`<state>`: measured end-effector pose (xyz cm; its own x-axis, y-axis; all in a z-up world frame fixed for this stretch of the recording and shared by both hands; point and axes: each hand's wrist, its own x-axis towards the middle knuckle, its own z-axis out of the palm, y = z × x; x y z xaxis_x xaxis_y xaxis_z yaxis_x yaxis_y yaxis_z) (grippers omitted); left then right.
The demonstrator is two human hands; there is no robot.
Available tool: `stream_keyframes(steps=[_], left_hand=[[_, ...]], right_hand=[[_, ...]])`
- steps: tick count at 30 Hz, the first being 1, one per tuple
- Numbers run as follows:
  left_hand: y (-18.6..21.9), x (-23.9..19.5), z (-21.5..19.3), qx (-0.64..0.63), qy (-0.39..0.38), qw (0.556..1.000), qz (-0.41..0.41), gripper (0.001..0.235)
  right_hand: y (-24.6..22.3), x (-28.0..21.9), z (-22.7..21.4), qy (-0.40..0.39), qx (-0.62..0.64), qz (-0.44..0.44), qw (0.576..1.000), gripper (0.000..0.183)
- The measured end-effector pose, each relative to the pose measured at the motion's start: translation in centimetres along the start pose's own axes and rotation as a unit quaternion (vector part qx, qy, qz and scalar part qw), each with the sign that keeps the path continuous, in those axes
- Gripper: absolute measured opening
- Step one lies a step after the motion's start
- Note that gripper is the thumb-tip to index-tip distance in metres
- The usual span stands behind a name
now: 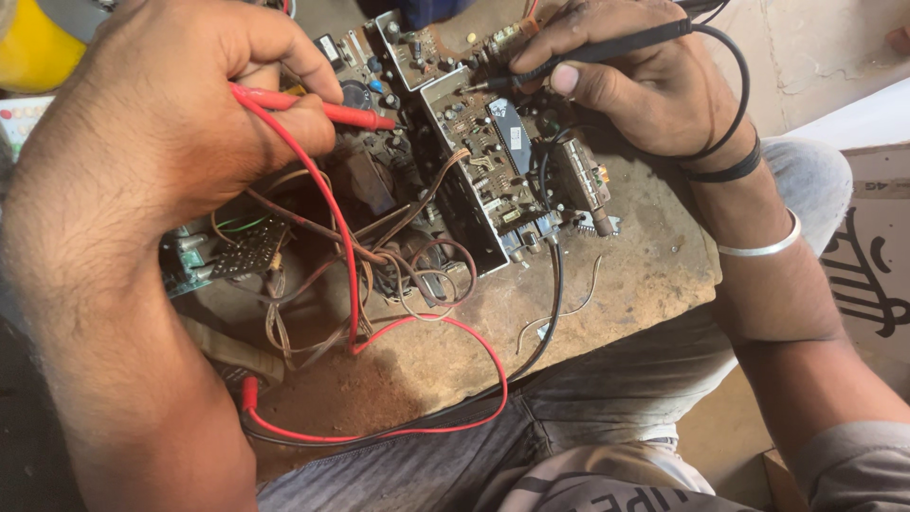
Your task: The person uses a multimeter to test points on a disassembled circuit board. They hold the red and black probes and touch various components and solder points while seated at a workbench.
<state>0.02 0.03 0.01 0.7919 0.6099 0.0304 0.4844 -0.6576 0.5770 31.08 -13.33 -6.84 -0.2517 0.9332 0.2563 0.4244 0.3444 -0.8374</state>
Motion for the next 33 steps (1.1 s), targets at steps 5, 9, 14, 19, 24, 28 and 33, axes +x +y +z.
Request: stream_keyframes(steps=[5, 9, 14, 19, 24, 28, 33], left_hand=[[0.0, 0.0, 0.1, -0.023, -0.034, 0.996, -0.081, 0.021], [-0.1, 0.1, 0.1, -0.002, -0.042, 0.996, -0.082, 0.022], [-0.2, 0.2, 0.1, -0.001, -0.049, 0.995, -0.081, 0.022], [-0.1, 0.0, 0.0, -0.016, -0.042, 0.995, -0.089, 0.020], [0.2, 0.2, 0.0, 0.002, -0.076, 0.985, -0.153, 0.018], [0.5, 0.2, -0.1, -0.008, -0.074, 0.985, -0.153, 0.017], [0.6, 0.0, -0.3, 0.002, -0.070, 0.989, -0.132, 0.020]], right_hand=[[-0.2, 0.0, 0.0, 0.004, 0.011, 0.001, 1.000, 0.019], [-0.3, 0.0, 0.1, 0.007, 0.028, 0.034, 0.999, 0.020], [-0.1, 0.0, -0.1, 0.006, 0.029, 0.014, 0.999, 0.019], [0.0, -0.3, -0.1, 0.017, 0.028, 0.037, 0.999, 0.020], [0.1, -0.6, 0.3, 0.051, 0.078, 0.081, 0.992, 0.019], [0.4, -0.9, 0.3, 0.049, 0.114, 0.093, 0.988, 0.020], [1.4, -1.4, 0.2, 0.066, 0.127, 0.102, 0.984, 0.019]])
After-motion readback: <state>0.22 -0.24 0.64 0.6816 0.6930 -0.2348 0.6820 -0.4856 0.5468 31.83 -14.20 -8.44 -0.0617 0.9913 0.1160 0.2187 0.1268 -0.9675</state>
